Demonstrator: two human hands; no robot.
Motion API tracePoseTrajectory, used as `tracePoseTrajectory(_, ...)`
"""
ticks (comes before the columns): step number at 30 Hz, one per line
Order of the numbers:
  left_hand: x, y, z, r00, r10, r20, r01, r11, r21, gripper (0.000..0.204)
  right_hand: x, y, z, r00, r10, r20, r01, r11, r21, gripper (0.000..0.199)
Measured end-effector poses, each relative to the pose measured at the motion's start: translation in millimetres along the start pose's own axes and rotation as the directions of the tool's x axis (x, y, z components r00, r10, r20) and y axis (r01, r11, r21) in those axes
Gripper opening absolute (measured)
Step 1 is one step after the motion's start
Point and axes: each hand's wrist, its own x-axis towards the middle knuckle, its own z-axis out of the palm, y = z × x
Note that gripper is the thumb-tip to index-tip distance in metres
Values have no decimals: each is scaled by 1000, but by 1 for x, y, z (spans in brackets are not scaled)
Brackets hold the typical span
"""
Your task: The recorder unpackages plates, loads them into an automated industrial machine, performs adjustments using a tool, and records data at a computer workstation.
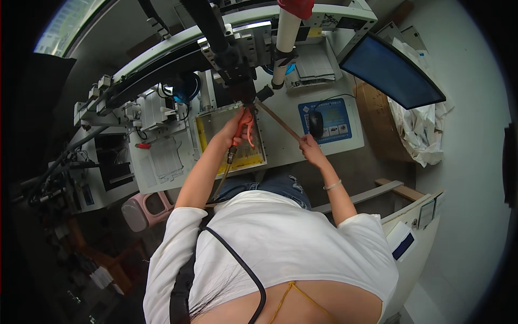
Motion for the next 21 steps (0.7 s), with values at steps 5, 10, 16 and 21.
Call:
tracePoseTrajectory(5, 29, 8, -1, 998, -32, 50, 32, 999, -8, 68, -154, -61, -80, 973, 229, 33, -211, 819, 534, 9)
tracePoseTrajectory(10, 33, 18, 15, 993, -50, 106, 56, 997, -52, 63, -157, -135, -142, 816, -37, -577, 484, 590, 646, 31)
tracePoseTrajectory(16, 27, 15, 11, 992, -35, 121, 46, 995, -90, 62, -64, -302, -187, 215, -70, -974, 949, 250, 192, 28)
tracePoseTrajectory(21, 17, 8, 14, 997, -38, 73, 40, 999, -32, 63, -9, -366, -197, 402, -563, -722, 915, 232, 329, 28)
